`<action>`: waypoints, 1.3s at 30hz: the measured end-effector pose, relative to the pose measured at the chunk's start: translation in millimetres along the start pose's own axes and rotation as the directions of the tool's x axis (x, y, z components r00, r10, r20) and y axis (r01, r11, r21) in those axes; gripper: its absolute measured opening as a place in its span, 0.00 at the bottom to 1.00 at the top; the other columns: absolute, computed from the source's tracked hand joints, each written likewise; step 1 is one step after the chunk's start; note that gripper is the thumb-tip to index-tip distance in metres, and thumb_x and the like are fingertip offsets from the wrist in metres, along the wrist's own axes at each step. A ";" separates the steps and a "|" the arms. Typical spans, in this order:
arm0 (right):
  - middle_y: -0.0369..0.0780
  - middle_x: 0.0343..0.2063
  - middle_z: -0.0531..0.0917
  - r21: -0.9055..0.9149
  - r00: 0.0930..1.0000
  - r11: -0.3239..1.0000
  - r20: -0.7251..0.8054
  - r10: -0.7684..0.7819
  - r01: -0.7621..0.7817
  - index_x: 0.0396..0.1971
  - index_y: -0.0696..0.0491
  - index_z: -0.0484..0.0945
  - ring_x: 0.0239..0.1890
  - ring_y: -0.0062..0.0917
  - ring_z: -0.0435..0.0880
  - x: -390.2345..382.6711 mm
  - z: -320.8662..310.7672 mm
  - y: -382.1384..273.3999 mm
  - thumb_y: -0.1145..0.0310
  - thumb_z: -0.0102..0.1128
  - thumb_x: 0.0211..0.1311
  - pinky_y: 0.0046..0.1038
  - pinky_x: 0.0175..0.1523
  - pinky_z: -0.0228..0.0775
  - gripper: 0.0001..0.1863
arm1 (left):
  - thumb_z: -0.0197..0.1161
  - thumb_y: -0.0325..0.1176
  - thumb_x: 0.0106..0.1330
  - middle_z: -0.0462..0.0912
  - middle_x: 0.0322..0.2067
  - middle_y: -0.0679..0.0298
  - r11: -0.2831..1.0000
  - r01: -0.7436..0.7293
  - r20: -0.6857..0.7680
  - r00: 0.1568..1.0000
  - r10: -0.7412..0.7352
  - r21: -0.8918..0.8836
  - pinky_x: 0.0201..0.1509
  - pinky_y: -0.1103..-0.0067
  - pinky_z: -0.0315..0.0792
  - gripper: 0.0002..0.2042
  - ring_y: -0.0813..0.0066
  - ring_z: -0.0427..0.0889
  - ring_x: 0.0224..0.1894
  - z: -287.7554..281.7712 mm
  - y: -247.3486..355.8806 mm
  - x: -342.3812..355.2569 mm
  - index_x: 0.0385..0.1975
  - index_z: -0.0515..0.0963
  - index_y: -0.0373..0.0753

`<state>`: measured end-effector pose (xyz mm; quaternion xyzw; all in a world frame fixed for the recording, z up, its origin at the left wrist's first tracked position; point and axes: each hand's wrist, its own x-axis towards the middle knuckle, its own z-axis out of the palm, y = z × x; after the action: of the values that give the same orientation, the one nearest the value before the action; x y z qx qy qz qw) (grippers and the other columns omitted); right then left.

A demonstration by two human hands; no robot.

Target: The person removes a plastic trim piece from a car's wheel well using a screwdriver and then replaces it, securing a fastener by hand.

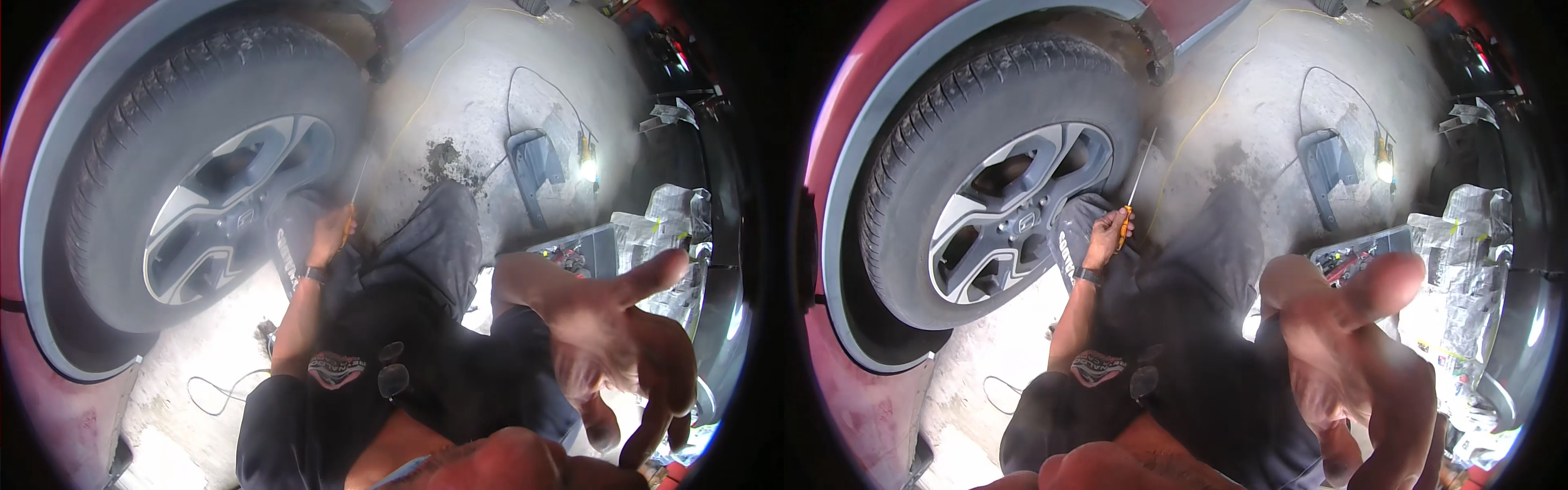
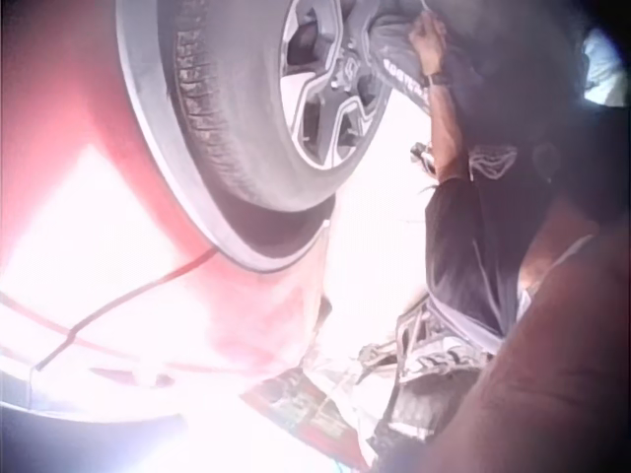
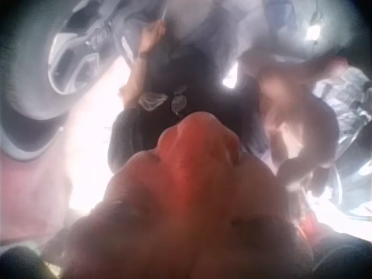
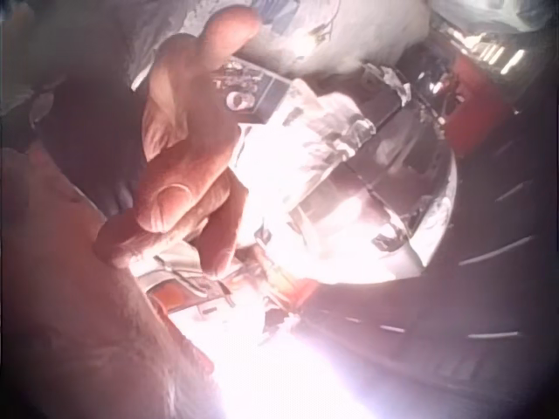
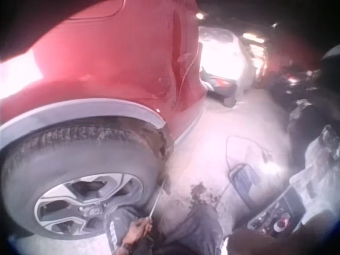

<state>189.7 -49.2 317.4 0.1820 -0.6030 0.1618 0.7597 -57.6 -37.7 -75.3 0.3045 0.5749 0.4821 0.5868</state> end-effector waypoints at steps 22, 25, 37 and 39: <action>0.48 0.52 0.78 -0.049 0.284 0.280 -0.117 0.952 -0.959 0.57 0.62 0.70 0.56 0.35 0.77 -167.6 -16.7 56.3 0.54 0.50 0.71 0.35 0.63 0.65 0.27 | 0.58 0.39 0.73 0.80 0.26 0.69 0.995 -0.006 0.025 1.000 0.004 0.103 0.32 0.86 0.69 0.12 0.85 0.75 0.27 8.7 21.3 -18.8 0.37 0.80 0.35; 0.50 0.36 0.82 -0.628 0.018 -0.243 -0.379 0.925 -0.739 0.42 0.61 0.75 0.39 0.37 0.81 -348.4 -43.5 70.1 0.41 0.57 0.63 0.35 0.47 0.73 0.32 | 0.59 0.37 0.72 0.81 0.27 0.69 0.993 -0.091 0.045 0.995 0.088 0.077 0.31 0.86 0.68 0.10 0.86 0.74 0.26 0.2 14.1 -16.5 0.37 0.80 0.36; 0.43 0.54 0.76 0.067 -0.489 -0.488 0.011 0.872 -0.870 0.60 0.53 0.72 0.47 0.27 0.78 -442.0 -52.4 41.4 0.48 0.50 0.71 0.31 0.49 0.74 0.28 | 0.62 0.35 0.70 0.82 0.32 0.67 0.897 -0.157 0.177 0.980 0.090 0.413 0.34 0.85 0.67 0.14 0.86 0.74 0.31 18.6 12.1 -20.6 0.46 0.79 0.29; 0.43 0.52 0.77 0.076 -0.526 -0.524 -0.003 0.850 -0.848 0.59 0.54 0.72 0.46 0.27 0.78 -421.3 -50.5 42.3 0.49 0.51 0.71 0.30 0.48 0.74 0.27 | 0.62 0.35 0.70 0.84 0.33 0.65 0.901 -0.193 0.185 0.974 0.129 0.389 0.38 0.83 0.70 0.14 0.83 0.76 0.33 17.1 5.7 -17.0 0.45 0.79 0.29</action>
<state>120.4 0.8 -100.4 -0.4302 -0.4235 0.7584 0.2459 -40.1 -47.9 -60.9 0.5021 0.5877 0.3746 0.5120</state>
